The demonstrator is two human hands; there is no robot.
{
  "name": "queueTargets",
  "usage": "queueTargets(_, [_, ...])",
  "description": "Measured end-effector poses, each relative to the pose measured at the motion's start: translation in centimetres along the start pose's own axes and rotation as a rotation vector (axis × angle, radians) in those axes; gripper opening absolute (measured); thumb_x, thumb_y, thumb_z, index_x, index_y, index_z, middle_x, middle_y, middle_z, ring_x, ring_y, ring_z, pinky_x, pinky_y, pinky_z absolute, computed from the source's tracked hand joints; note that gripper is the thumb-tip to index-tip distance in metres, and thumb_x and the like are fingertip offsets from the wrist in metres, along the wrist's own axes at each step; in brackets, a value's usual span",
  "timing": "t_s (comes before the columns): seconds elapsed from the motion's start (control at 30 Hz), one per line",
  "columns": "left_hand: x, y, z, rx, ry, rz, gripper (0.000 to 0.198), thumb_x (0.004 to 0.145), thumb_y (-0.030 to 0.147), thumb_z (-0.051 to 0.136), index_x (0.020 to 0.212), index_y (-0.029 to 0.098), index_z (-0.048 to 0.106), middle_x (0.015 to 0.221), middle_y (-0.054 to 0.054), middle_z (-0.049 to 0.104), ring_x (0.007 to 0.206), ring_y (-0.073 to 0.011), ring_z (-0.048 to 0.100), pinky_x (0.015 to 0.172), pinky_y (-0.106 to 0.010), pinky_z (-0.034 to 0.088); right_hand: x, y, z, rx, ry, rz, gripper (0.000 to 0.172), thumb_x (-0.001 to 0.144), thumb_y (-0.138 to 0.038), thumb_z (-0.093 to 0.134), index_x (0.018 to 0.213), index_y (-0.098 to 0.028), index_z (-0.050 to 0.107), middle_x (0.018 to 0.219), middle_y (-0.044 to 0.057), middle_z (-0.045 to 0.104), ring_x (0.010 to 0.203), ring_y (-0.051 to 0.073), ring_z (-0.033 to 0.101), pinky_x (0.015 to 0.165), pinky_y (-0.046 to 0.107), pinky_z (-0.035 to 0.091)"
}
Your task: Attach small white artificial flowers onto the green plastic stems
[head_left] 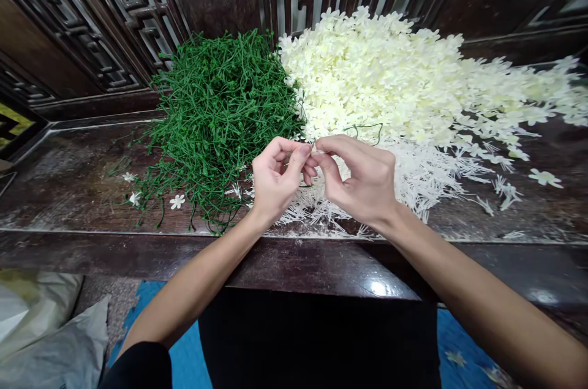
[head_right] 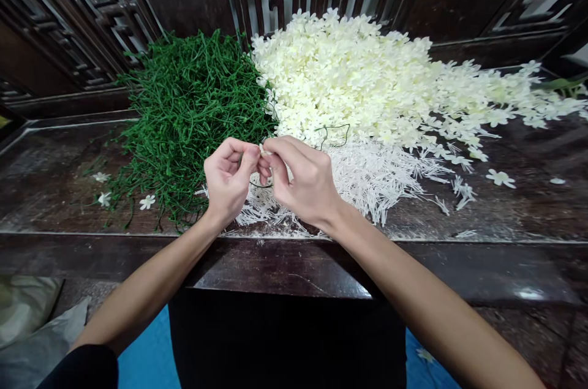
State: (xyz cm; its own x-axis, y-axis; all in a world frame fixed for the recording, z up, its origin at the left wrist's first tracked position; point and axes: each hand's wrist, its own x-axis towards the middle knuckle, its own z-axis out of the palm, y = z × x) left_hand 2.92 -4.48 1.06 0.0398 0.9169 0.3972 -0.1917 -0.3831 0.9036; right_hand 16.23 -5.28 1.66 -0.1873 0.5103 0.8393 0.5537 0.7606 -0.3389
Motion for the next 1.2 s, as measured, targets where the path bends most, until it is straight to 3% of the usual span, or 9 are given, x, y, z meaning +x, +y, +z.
queueTargets(0.13, [0.7,0.2,-0.8,0.089,-0.046,0.001,0.023,0.084,0.037,0.070,0.074,0.017,0.062,0.062,0.000,0.066,0.050,-0.0083,0.059,0.045,-0.020,0.050,0.0,0.5,0.1,-0.012,-0.025,0.017,0.019,0.088,-0.008,0.050,0.088,-0.021,0.063,0.075,0.003,0.070,0.065,0.016,0.066,0.058,0.031,0.056])
queueTargets(0.23, [1.5,0.2,-1.5,0.176,-0.088,0.021,0.015,0.084,0.032,0.070,0.079,0.017,0.068,0.068,-0.001,0.068,0.056,-0.0090,0.061,0.051,-0.021,0.052,0.3,1.4,-0.1,0.124,-0.089,0.161,0.012,0.089,-0.013,0.054,0.087,-0.020,0.063,0.075,0.002,0.069,0.064,0.015,0.066,0.057,0.030,0.058])
queueTargets(0.37, [2.2,0.4,-1.9,0.191,-0.099,0.000,0.008,0.080,0.026,0.073,0.080,0.018,0.071,0.074,-0.002,0.069,0.059,-0.0091,0.060,0.054,-0.021,0.052,0.9,2.0,-0.5,0.357,-0.101,0.335,0.005,0.087,-0.019,0.061,0.092,-0.021,0.063,0.084,0.004,0.069,0.075,0.016,0.068,0.070,0.033,0.061])
queueTargets(0.5, [2.5,0.6,-2.0,-0.052,-0.151,-0.110,0.012,0.081,0.031,0.073,0.083,0.019,0.070,0.071,-0.001,0.066,0.059,-0.0091,0.060,0.055,-0.022,0.052,1.2,1.9,-1.0,0.451,-0.071,0.252,0.028,0.080,-0.022,0.068,0.107,-0.022,0.061,0.100,0.006,0.068,0.090,0.020,0.068,0.076,0.037,0.062])
queueTargets(0.6, [2.6,0.6,-2.1,-0.182,-0.210,-0.186,0.018,0.079,0.037,0.075,0.084,0.021,0.068,0.073,0.000,0.065,0.060,-0.0095,0.060,0.055,-0.022,0.053,1.1,1.5,-1.2,0.419,-0.022,0.158,0.032,0.077,-0.022,0.068,0.108,-0.022,0.060,0.102,0.007,0.068,0.089,0.021,0.068,0.075,0.038,0.062])
queueTargets(0.83, [2.4,0.7,-2.2,-0.125,-0.230,-0.190,0.023,0.078,0.042,0.076,0.085,0.022,0.070,0.072,-0.001,0.065,0.061,-0.0100,0.060,0.060,-0.024,0.055,1.5,1.2,-1.2,0.203,0.052,-0.015,0.020,0.073,-0.025,0.071,0.091,-0.025,0.063,0.085,0.005,0.071,0.080,0.024,0.069,0.065,0.041,0.061])
queueTargets(1.0, [2.2,1.0,-2.0,0.006,-0.210,-0.098,0.018,0.080,0.037,0.074,0.084,0.020,0.071,0.072,-0.002,0.068,0.066,-0.0111,0.063,0.063,-0.023,0.055,1.4,1.4,-1.2,0.180,0.002,-0.002,0.041,0.074,-0.025,0.077,0.112,-0.022,0.064,0.101,0.008,0.073,0.085,0.024,0.070,0.070,0.041,0.062])
queueTargets(1.2, [2.3,0.9,-1.9,0.072,-0.156,-0.014,0.013,0.083,0.032,0.071,0.084,0.019,0.071,0.072,-0.002,0.068,0.059,-0.0099,0.061,0.060,-0.024,0.055,1.5,1.1,-1.5,0.159,-0.006,0.093,0.011,0.083,-0.017,0.065,0.084,-0.026,0.071,0.079,0.002,0.075,0.071,0.020,0.070,0.063,0.036,0.060])
